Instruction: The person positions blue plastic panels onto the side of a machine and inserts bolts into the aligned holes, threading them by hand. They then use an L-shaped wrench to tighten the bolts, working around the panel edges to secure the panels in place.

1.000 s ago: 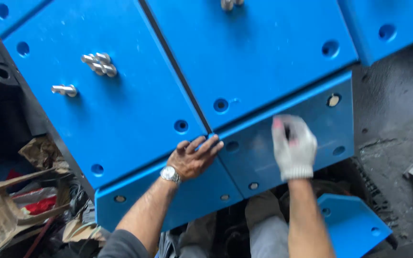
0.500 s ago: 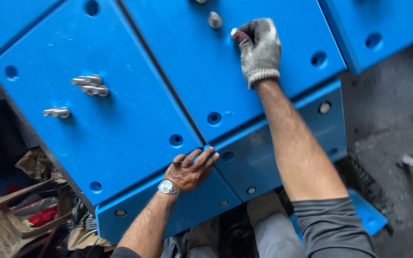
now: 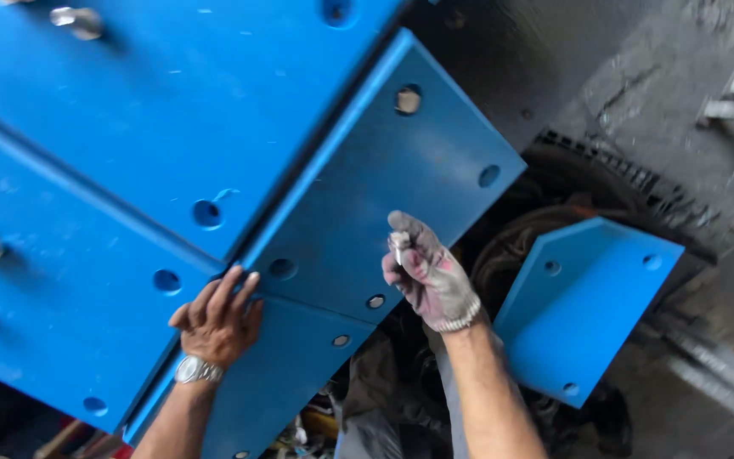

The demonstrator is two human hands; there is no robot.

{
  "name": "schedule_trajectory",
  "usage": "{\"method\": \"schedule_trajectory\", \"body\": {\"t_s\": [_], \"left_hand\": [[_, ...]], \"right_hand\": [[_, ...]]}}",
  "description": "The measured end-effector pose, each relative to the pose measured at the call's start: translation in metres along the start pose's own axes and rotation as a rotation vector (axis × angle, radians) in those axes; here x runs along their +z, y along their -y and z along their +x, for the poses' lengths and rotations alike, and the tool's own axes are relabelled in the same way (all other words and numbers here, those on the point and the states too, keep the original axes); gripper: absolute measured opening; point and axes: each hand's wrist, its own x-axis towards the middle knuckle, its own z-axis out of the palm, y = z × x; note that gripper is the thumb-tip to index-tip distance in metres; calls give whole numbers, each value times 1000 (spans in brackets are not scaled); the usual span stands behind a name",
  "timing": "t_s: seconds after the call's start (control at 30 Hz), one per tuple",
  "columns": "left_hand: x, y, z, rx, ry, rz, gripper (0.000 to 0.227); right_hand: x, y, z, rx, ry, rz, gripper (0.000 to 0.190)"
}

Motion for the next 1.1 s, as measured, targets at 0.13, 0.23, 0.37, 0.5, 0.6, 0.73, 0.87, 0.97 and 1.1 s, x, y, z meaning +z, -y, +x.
{"method": "schedule_trajectory", "body": {"t_s": [0.13,0.23,0.37,0.5,0.6,0.73,0.87,0.97,1.1], "left_hand": [[5,5,-10,-55,48,0,41],[12,9,-17,-61,55,-3,36],[17,16,-25,-41,0,55,35],[21,17,-21,12,-37,74,39],[24,23,-18,43,-85,77,43],[28,38,-35,49,-85,83,47],[26,23,-24,38,-55,64,47],[28,30,-33,2,-72,64,47],[19,17,-23,-48,-35,28,42]], "right_hand": [[-66,7,-38,68,-143,186,44],[-102,19,-45,1,-255,198,33],[-139,32,-38,-130,-365,220,18],[-149,28,-22,-287,-473,106,18],[-149,27,-8,-436,-579,-41,20],[-138,32,13,-603,-722,-495,24],[-120,41,39,-819,-776,-804,30],[-103,49,54,-886,-1030,-1318,35],[-99,35,60,-889,-1112,-1427,36]]}}
